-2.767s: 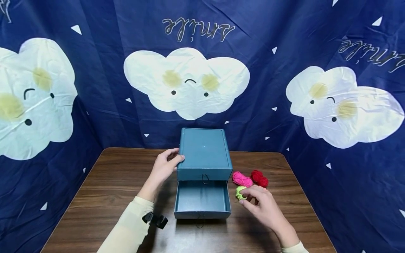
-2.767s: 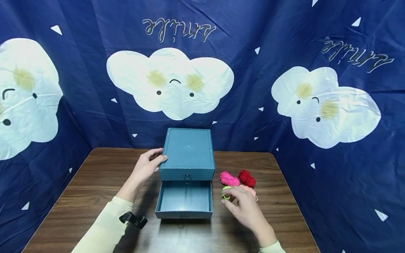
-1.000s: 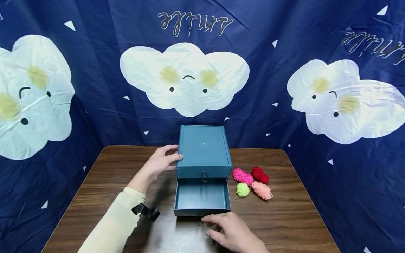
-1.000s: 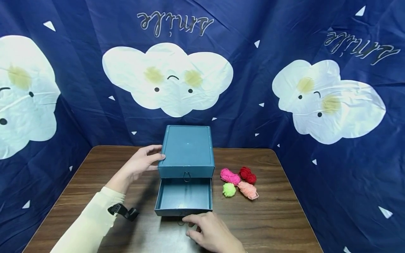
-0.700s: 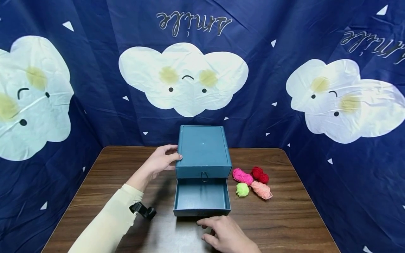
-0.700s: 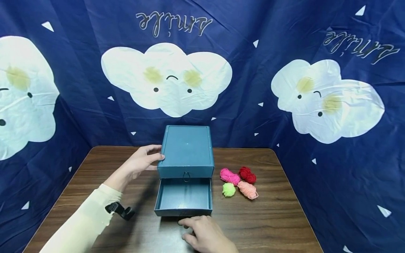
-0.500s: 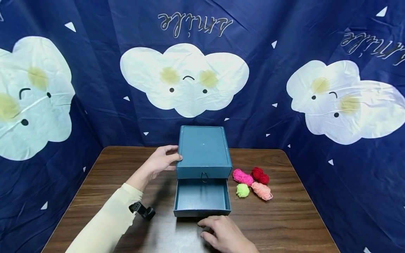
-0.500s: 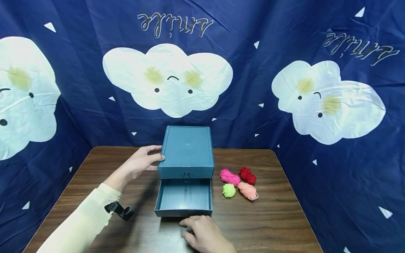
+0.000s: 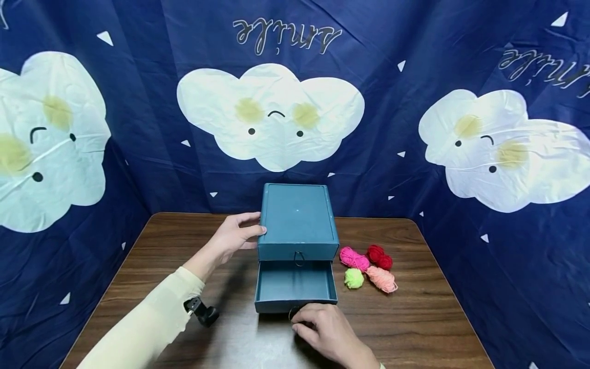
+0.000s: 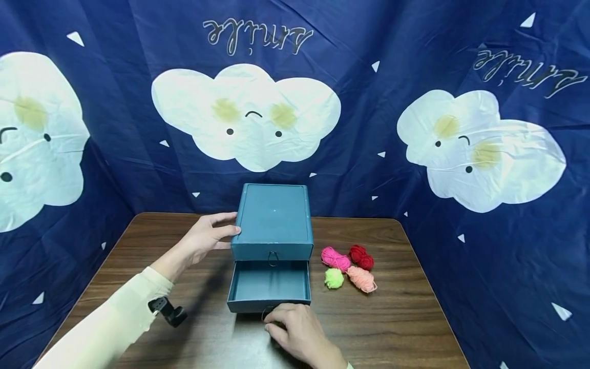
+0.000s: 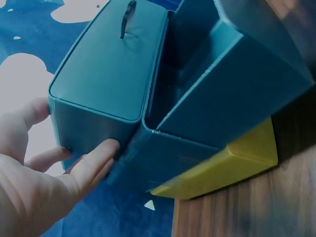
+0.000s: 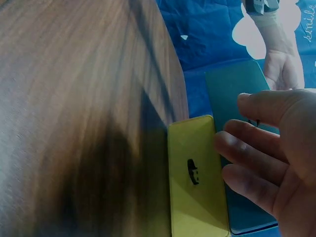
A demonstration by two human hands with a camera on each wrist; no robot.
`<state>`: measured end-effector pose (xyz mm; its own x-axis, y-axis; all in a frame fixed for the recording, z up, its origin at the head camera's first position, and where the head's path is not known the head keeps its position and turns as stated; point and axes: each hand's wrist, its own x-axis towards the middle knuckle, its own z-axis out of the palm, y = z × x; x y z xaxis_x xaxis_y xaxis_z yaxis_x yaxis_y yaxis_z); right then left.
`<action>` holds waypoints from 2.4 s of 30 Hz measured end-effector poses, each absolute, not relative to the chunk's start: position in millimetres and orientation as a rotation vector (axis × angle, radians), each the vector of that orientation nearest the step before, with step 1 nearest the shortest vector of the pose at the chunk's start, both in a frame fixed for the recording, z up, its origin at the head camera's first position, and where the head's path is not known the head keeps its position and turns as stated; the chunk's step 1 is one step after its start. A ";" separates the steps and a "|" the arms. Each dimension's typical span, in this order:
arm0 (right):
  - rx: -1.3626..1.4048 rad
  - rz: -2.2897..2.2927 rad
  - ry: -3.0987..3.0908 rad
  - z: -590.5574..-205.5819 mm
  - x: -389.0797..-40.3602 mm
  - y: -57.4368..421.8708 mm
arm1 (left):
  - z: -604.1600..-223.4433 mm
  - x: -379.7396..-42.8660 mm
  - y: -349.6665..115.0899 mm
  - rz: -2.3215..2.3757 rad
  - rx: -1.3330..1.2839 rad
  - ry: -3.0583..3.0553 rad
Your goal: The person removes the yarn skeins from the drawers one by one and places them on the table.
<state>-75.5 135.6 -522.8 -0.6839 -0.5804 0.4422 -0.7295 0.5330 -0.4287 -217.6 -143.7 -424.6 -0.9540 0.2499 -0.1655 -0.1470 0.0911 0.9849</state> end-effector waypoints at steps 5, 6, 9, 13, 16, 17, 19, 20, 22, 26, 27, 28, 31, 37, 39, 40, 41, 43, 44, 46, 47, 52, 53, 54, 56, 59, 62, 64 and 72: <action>1.042 0.879 -2.534 -517.0 -83.7 137.5 | -424.5 -219.1 -143.9 1.927 0.119 2.097; 1.029 0.882 -2.534 -516.1 -85.8 137.7 | -424.4 -219.2 -143.6 1.925 0.120 2.099; 1.000 0.915 -2.532 -514.8 -92.0 137.8 | -424.8 -218.8 -142.6 1.930 0.123 2.099; 0.994 0.979 -2.507 -515.3 -100.3 137.2 | -424.3 -217.2 -141.3 1.947 0.115 2.090; 1.008 0.972 -2.489 -516.0 -107.4 136.5 | -425.0 -217.4 -141.9 1.950 0.118 2.091; 1.011 0.958 -2.485 -516.0 -109.9 136.4 | -425.3 -217.6 -142.4 1.950 0.122 2.092; 1.013 0.934 -2.488 -516.0 -114.5 136.0 | -426.4 -218.4 -143.2 1.947 0.127 2.094; 1.012 0.926 -2.490 -516.1 -116.7 135.8 | -426.8 -218.5 -143.7 1.945 0.131 2.096; 1.004 0.915 -2.499 -515.7 -120.6 134.8 | -426.9 -218.5 -144.8 1.940 0.142 2.102; 0.979 0.920 -2.526 -514.9 -127.7 132.0 | -426.2 -218.4 -146.4 1.933 0.145 2.113; 0.973 0.918 -2.532 -514.7 -129.1 131.5 | -426.1 -218.5 -146.7 1.933 0.145 2.114; 0.969 0.916 -2.535 -514.7 -130.4 131.1 | -426.1 -218.6 -146.7 1.937 0.141 2.112; 0.950 0.922 -2.553 -514.8 -133.3 130.9 | -426.4 -219.0 -146.5 1.935 0.132 2.107; 0.900 0.947 -2.577 -516.7 -137.8 132.1 | -426.6 -218.2 -144.6 1.926 0.116 2.109; 0.876 0.965 -2.589 -517.7 -139.4 132.5 | -426.7 -217.6 -143.8 1.930 0.109 2.111; 0.866 0.974 -2.594 -518.0 -140.5 132.4 | -426.3 -217.4 -143.5 1.933 0.107 2.111; 0.857 0.987 -2.599 -518.2 -141.3 132.3 | -426.1 -217.2 -143.3 1.929 0.111 2.116; 0.837 1.002 -2.611 -518.7 -142.9 132.0 | -425.6 -217.0 -142.7 1.927 0.107 2.120; 0.828 1.006 -2.617 -518.7 -143.6 131.7 | -425.4 -216.9 -142.5 1.925 0.106 2.123; 0.809 1.006 -2.633 -519.0 -145.1 131.2 | -424.8 -216.6 -142.3 1.921 0.111 2.126; 0.800 1.007 -2.641 -519.0 -145.8 131.0 | -424.5 -216.5 -142.2 1.920 0.112 2.128; 0.777 1.006 -2.671 -519.5 -148.2 130.8 | -422.9 -216.8 -141.5 1.930 0.111 2.125; 0.779 1.005 -2.669 -519.7 -148.0 130.9 | -423.0 -217.0 -141.3 1.932 0.110 2.125; 0.781 1.009 -2.669 -520.1 -147.7 131.0 | -423.1 -217.3 -141.1 1.931 0.110 2.126; 0.784 1.023 -2.665 -522.0 -146.7 131.4 | -423.6 -217.9 -140.8 1.926 0.109 2.132; 0.771 1.100 -2.649 -526.4 -144.5 132.5 | -424.0 -218.6 -141.0 1.918 0.101 2.139; 0.724 1.193 -2.627 -531.8 -142.8 135.0 | -423.6 -219.4 -141.6 1.905 0.097 2.141; 0.692 1.204 -2.630 -535.3 -142.0 137.4 | -422.7 -220.3 -141.8 1.901 0.095 2.126; 0.776 1.044 -2.783 -552.2 -145.5 142.9 | -416.9 -222.1 -145.0 1.898 0.072 2.047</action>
